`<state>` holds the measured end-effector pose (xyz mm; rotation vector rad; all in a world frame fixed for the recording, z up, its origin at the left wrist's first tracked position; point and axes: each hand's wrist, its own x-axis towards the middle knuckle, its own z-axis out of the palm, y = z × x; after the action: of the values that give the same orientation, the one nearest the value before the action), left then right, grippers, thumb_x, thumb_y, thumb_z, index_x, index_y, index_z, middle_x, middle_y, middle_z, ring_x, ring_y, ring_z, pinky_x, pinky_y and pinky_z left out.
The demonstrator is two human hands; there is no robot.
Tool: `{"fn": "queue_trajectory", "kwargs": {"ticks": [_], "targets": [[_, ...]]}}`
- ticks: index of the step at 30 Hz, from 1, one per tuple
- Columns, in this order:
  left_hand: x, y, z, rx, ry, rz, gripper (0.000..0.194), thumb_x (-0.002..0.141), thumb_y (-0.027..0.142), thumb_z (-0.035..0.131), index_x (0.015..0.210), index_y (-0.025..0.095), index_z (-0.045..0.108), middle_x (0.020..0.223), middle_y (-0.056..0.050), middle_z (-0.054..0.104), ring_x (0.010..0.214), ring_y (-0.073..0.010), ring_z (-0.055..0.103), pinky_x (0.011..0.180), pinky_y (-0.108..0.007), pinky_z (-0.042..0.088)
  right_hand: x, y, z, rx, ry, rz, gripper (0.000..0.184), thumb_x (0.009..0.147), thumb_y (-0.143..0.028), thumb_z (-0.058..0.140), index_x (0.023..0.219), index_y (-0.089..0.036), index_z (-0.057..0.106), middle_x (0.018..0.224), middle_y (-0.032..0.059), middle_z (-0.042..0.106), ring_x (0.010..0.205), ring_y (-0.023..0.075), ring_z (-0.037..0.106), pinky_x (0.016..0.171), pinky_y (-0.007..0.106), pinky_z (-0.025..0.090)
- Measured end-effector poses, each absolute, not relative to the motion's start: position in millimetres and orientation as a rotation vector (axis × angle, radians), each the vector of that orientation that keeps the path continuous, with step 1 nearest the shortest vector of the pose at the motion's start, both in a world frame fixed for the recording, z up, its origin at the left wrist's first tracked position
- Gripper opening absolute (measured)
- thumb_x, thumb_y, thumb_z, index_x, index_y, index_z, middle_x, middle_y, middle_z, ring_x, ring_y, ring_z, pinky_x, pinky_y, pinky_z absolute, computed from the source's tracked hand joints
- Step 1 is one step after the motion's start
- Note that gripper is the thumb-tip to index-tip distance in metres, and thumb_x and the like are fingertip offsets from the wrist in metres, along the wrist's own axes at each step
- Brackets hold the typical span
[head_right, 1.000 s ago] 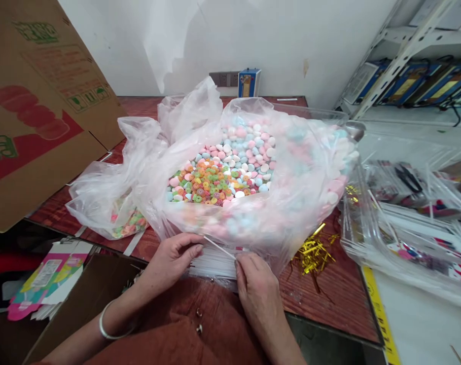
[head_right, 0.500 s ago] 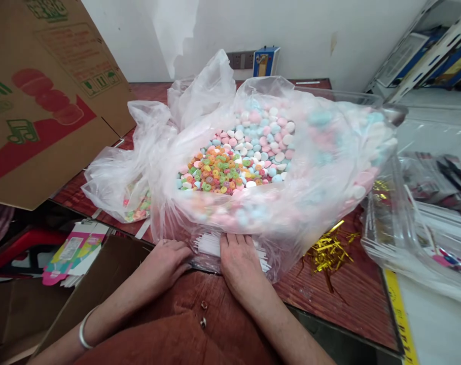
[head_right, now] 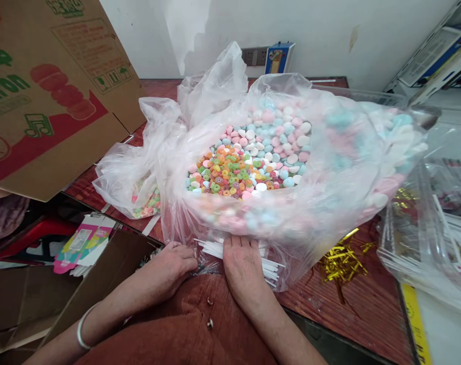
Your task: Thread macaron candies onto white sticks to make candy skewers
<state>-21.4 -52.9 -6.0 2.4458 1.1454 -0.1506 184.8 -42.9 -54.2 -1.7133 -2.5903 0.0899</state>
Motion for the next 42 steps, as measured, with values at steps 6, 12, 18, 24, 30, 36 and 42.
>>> {"fn": "queue_trajectory", "kwargs": {"ticks": [6, 12, 18, 24, 30, 36, 42], "targets": [[-23, -55, -9, 2.466, 1.175, -0.126, 0.017, 0.095, 0.009, 0.054, 0.087, 0.020, 0.065, 0.094, -0.002, 0.069, 0.091, -0.0187, 0.060, 0.080, -0.035, 0.035, 187, -46, -66, -1.710, -2.558, 0.050, 0.015, 0.090, -0.006, 0.054, 0.092, -0.015, 0.065, 0.094, 0.0132, 0.069, 0.090, 0.0297, 0.061, 0.079, 0.041, 0.038], [-24, -55, -10, 2.469, 1.205, -0.165, 0.019, 0.096, 0.010, 0.050, 0.087, 0.019, 0.065, 0.095, -0.004, 0.069, 0.091, -0.0204, 0.061, 0.080, -0.036, 0.035, 191, -50, -70, -1.700, -2.553, 0.033, 0.010, 0.089, -0.008, 0.058, 0.088, -0.016, 0.063, 0.092, 0.0118, 0.068, 0.087, 0.0295, 0.061, 0.079, 0.041, 0.040], [-24, -55, -7, 2.485, 1.171, -0.172, 0.019, 0.093, 0.007, 0.052, 0.086, 0.019, 0.064, 0.094, -0.004, 0.069, 0.089, -0.0208, 0.061, 0.078, -0.035, 0.035, 187, -52, -59, -1.706, -2.590, 0.014, 0.017, 0.086, 0.000, 0.054, 0.089, -0.013, 0.065, 0.090, 0.0152, 0.067, 0.083, 0.0309, 0.062, 0.076, 0.042, 0.042], [-22, -55, 2, 2.445, 1.118, -0.174, 0.017, 0.091, 0.007, 0.055, 0.083, 0.019, 0.064, 0.092, -0.004, 0.068, 0.088, -0.0202, 0.060, 0.079, -0.034, 0.037, 183, -48, -56, -1.656, -2.623, -0.030, 0.018, 0.084, 0.002, 0.054, 0.088, -0.013, 0.064, 0.089, 0.0153, 0.068, 0.081, 0.0297, 0.063, 0.071, 0.039, 0.044], [-24, -57, -4, 2.468, 1.148, -0.155, 0.018, 0.093, 0.008, 0.053, 0.083, 0.018, 0.064, 0.091, -0.004, 0.067, 0.086, -0.0204, 0.060, 0.078, -0.036, 0.037, 193, -51, -79, -1.606, -2.552, -0.117, 0.014, 0.083, -0.004, 0.059, 0.081, -0.018, 0.056, 0.082, 0.0111, 0.064, 0.078, 0.0277, 0.061, 0.074, 0.038, 0.044], [-25, -58, -6, 2.470, 1.150, -0.137, 0.016, 0.094, 0.010, 0.053, 0.085, 0.018, 0.063, 0.092, -0.004, 0.067, 0.088, -0.0199, 0.060, 0.079, -0.037, 0.037, 204, -61, -84, -1.505, -2.451, -0.202, 0.020, 0.088, -0.003, 0.051, 0.080, -0.021, 0.050, 0.074, 0.0052, 0.057, 0.070, 0.0238, 0.053, 0.071, 0.035, 0.041], [-25, -57, -5, 2.466, 1.153, -0.140, 0.019, 0.095, 0.010, 0.051, 0.084, 0.018, 0.063, 0.092, -0.003, 0.067, 0.087, -0.0197, 0.060, 0.078, -0.036, 0.037, 205, -66, -82, -1.408, -2.364, -0.204, 0.019, 0.096, -0.007, 0.041, 0.084, -0.020, 0.048, 0.075, 0.0056, 0.054, 0.073, 0.0236, 0.050, 0.074, 0.034, 0.041]]}}
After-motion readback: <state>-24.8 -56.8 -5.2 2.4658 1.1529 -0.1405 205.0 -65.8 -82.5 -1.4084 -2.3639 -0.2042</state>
